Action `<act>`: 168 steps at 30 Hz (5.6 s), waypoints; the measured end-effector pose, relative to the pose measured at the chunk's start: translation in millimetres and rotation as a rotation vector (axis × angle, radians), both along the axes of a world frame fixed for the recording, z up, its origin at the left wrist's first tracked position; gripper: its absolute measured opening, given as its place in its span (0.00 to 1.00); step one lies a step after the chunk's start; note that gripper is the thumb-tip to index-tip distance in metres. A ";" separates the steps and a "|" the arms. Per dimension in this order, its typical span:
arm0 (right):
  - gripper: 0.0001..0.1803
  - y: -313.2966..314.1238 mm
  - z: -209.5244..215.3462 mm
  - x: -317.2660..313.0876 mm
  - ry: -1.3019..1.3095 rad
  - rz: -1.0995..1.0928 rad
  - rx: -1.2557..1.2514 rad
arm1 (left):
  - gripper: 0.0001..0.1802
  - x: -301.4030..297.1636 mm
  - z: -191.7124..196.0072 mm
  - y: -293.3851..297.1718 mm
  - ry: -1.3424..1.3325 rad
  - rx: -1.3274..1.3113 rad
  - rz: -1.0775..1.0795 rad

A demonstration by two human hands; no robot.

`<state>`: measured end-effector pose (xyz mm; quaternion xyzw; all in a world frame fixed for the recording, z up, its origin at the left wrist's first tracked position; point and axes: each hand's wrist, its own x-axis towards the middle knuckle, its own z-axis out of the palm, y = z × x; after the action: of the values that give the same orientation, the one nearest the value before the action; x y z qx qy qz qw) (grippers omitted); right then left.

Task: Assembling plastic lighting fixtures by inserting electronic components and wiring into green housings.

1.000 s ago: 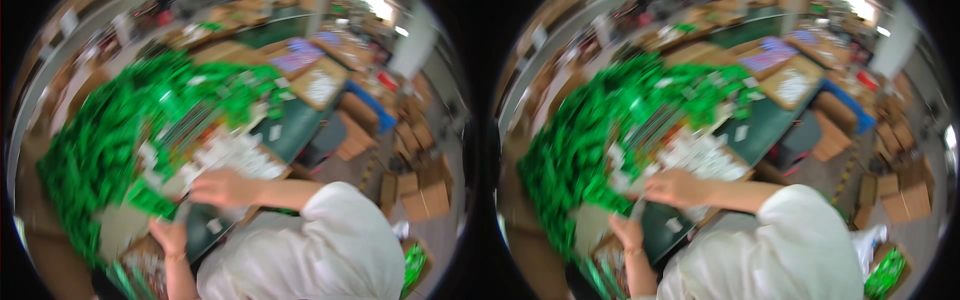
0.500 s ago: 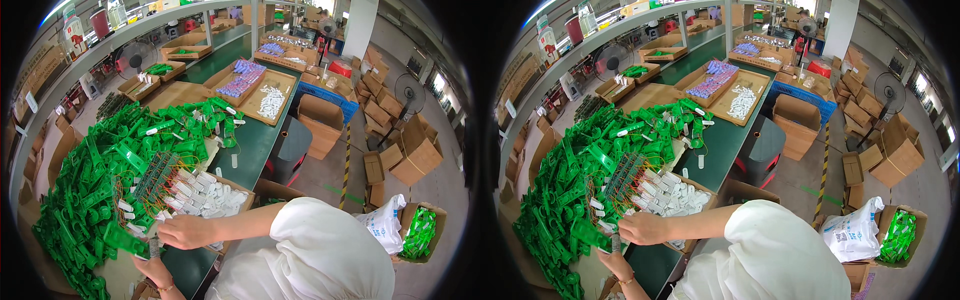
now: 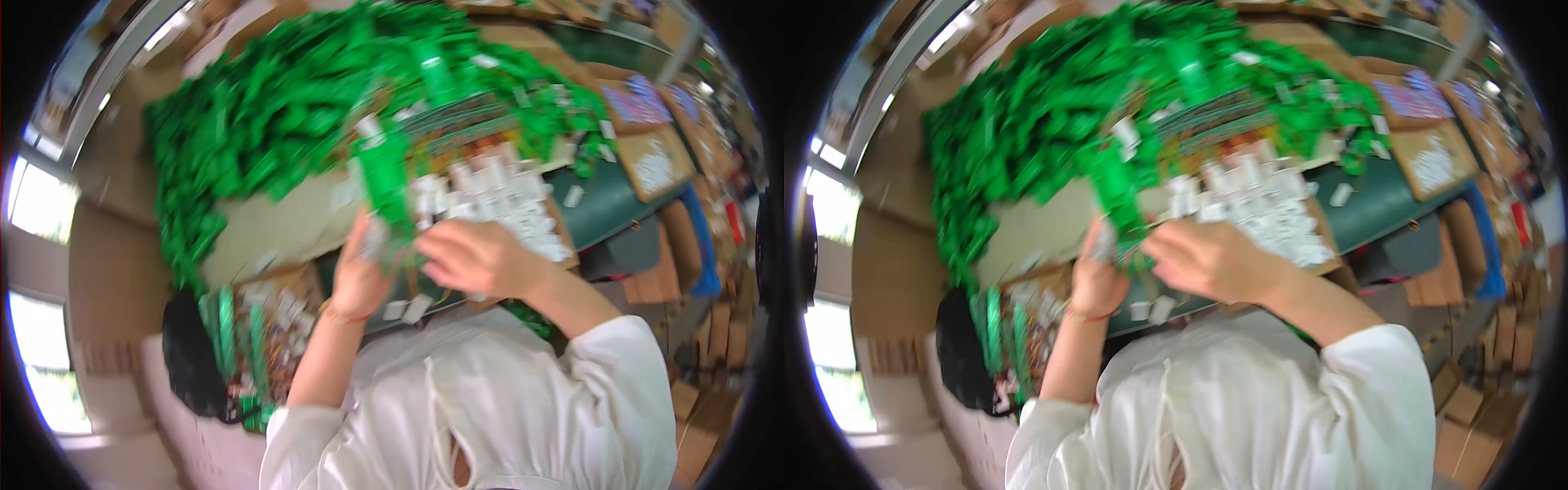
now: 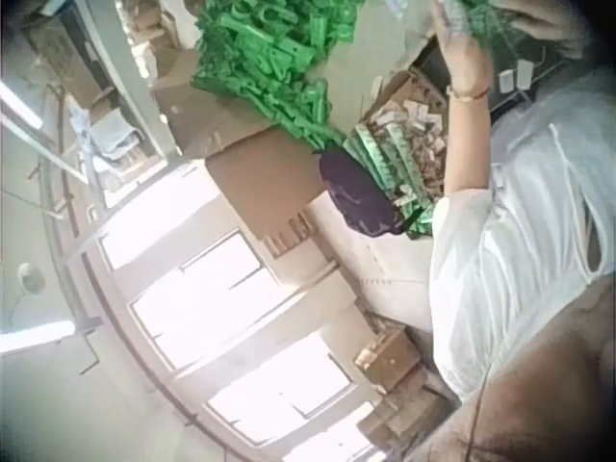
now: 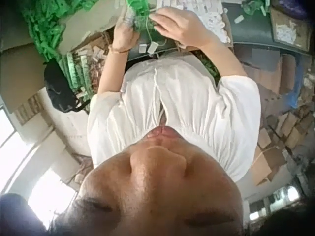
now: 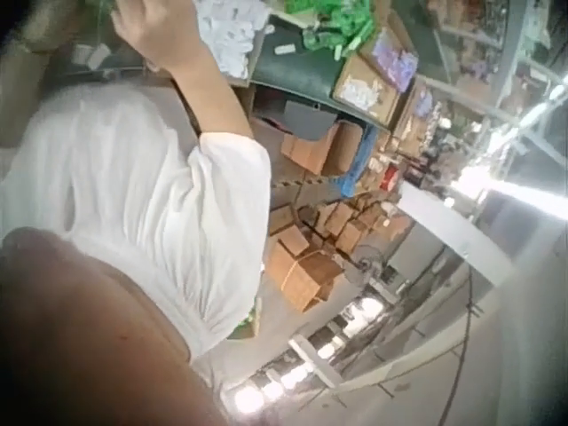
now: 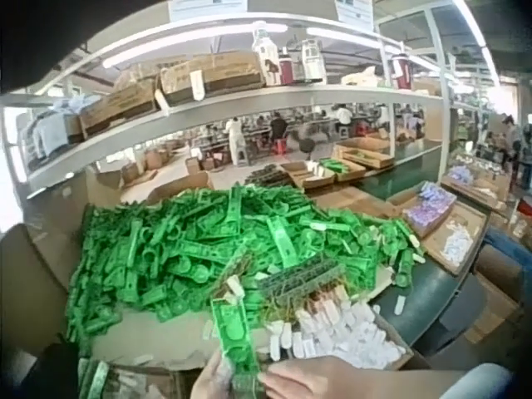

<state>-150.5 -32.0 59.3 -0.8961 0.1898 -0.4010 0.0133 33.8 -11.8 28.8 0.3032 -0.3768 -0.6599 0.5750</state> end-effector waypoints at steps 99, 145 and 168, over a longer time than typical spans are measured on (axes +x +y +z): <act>0.19 19.5 -30.2 22.5 -0.582 0.243 1.330 | 0.30 -7.9 -19.2 28.4 -0.654 -0.496 0.135; 0.41 3.2 -32.4 -34.7 -1.169 0.656 1.900 | 0.53 316.9 -99.4 -136.4 -1.980 -0.033 0.674; 0.40 47.1 0.0 -155.6 -1.266 0.290 1.557 | 0.27 224.4 -61.0 -96.8 -1.807 -0.469 0.003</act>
<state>-306.1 15.1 59.3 -0.2754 0.2461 -0.5615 0.7405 258.2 -108.6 -32.2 0.5782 -0.8043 -0.0800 0.1111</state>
